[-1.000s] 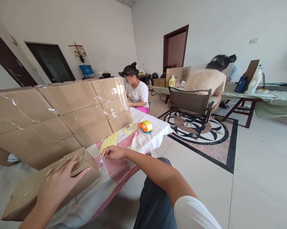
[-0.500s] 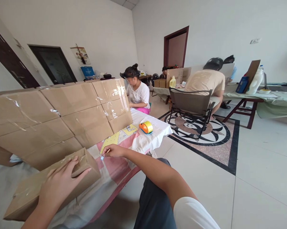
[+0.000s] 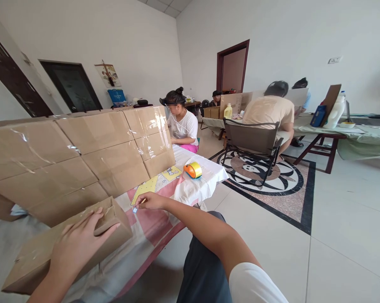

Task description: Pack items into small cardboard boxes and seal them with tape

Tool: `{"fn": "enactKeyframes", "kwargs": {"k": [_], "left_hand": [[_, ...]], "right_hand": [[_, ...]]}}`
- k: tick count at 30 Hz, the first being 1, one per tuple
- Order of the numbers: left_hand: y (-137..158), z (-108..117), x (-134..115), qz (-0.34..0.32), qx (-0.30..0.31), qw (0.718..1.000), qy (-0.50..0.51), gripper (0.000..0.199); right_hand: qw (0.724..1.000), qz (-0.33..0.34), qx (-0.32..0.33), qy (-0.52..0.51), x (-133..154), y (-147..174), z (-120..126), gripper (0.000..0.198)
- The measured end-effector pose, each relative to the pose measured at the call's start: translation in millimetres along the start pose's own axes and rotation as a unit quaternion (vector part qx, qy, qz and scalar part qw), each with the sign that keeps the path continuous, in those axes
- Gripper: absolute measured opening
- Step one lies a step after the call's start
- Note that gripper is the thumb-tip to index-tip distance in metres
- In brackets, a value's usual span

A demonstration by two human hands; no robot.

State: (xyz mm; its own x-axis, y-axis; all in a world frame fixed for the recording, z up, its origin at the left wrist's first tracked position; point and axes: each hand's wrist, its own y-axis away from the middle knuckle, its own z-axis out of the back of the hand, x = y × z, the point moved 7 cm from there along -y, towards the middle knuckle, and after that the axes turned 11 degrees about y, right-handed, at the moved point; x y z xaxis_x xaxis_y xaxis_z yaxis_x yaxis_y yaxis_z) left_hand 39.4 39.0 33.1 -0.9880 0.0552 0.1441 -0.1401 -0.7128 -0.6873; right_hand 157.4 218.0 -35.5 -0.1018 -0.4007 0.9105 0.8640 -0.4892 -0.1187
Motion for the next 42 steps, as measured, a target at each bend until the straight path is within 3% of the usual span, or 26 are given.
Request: {"fn": "enactKeyframes", "kwargs": {"k": [18,30,42], "left_hand": [[0.1,-2.8,2.9,0.023,0.021,0.999,0.014,0.058],[-2.2,4.0,-4.7,-0.017,-0.012,1.000,-0.014,0.056],[-1.8,-0.8,1.0,0.015,0.012,1.000,0.011,0.058]], "right_hand": [[1.000,-0.020,-0.003,-0.008,-1.0,2.8,0.4,0.008],[1.000,-0.026,0.003,-0.011,-0.9,3.2,-0.3,0.008],[1.000,-0.007,-0.008,0.013,1.9,0.9,-0.3,0.006]]}}
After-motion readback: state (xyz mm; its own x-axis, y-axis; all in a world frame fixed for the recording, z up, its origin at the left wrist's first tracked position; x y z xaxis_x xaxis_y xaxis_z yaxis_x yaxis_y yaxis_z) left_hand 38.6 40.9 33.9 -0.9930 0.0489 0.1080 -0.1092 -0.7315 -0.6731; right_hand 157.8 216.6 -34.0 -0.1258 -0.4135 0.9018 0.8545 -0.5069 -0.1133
